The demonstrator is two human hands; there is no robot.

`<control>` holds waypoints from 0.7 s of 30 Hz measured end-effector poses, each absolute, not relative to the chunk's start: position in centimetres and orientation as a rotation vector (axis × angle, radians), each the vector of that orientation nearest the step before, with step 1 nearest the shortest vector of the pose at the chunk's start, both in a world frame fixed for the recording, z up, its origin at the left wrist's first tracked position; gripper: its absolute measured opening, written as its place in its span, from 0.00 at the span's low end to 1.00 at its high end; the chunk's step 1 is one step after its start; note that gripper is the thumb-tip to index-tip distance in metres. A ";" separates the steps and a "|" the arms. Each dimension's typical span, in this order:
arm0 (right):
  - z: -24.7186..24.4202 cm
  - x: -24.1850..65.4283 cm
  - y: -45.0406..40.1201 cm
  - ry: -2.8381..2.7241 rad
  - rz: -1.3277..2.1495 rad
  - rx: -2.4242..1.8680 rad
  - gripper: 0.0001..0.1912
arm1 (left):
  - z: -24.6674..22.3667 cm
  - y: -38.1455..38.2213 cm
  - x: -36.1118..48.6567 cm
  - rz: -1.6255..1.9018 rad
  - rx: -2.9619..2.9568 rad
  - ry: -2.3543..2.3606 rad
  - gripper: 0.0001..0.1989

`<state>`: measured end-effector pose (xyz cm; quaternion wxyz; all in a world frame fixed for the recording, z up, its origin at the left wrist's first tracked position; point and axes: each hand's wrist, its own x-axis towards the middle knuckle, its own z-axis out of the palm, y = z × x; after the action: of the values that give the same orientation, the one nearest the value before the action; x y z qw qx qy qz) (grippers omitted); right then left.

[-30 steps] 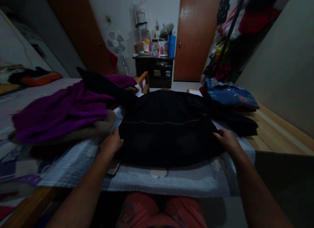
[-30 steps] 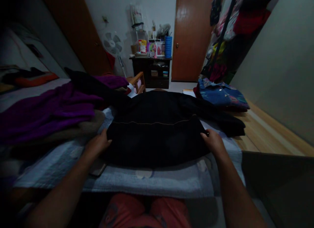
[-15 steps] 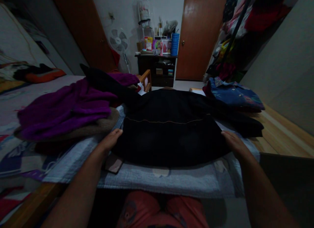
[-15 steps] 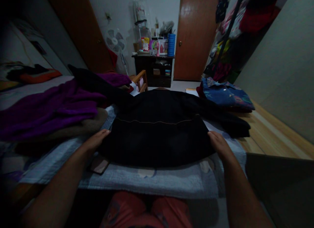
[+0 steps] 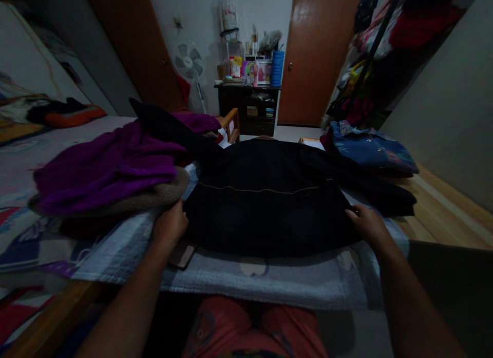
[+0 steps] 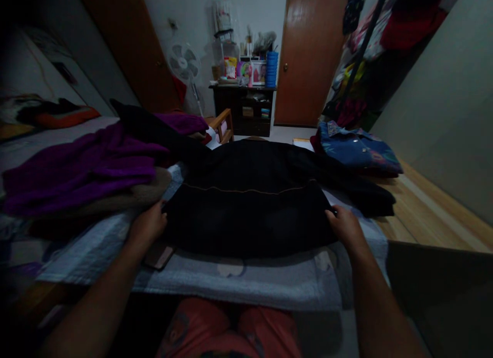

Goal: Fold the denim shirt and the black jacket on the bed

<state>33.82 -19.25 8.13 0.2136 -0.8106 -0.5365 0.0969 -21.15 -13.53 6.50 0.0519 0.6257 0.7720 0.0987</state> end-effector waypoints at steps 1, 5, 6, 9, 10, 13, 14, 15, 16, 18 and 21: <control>8.1 33.9 -19.3 -1.491 0.277 -2.253 0.17 | 6.6 -13.7 -21.1 0.266 1.892 2.356 0.22; 8.4 34.2 -19.7 -1.464 0.550 -2.123 0.19 | 6.5 -13.2 -21.8 0.438 1.775 2.271 0.21; 8.5 34.3 -19.8 -1.443 0.628 -2.075 0.20 | 6.5 -12.9 -22.0 0.504 1.732 2.239 0.20; 8.7 34.4 -19.8 -1.370 0.716 -1.995 0.18 | 6.5 -12.5 -22.0 0.796 1.565 2.093 0.21; 8.8 34.3 -19.8 -1.363 0.709 -1.987 0.18 | 6.5 -12.5 -21.8 0.916 1.503 2.017 0.21; 9.4 33.7 -19.6 -1.390 0.634 -1.973 0.18 | 6.8 -12.8 -21.0 1.103 1.443 1.868 0.25; 9.7 33.4 -19.5 -1.408 0.606 -1.969 0.18 | 7.0 -12.9 -20.8 1.086 1.468 1.860 0.25; 10.0 33.1 -19.5 -1.422 0.570 -1.970 0.18 | 7.2 -13.1 -20.5 1.046 1.512 1.873 0.24; 10.4 32.7 -19.5 -1.437 0.533 -1.976 0.18 | 7.5 -13.3 -20.3 0.991 1.574 1.891 0.24; 11.0 32.1 -19.4 -1.460 0.466 -1.991 0.19 | 8.2 -13.7 -19.9 0.895 1.734 1.924 0.21; 11.7 31.2 -19.3 -1.473 0.419 -1.974 0.19 | 9.4 -14.3 -19.1 0.852 2.029 1.958 0.17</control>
<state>31.25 -19.26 11.67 0.3161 -0.7496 -0.5593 0.1590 -19.07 -14.32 9.39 0.0979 0.6856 0.6614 0.2879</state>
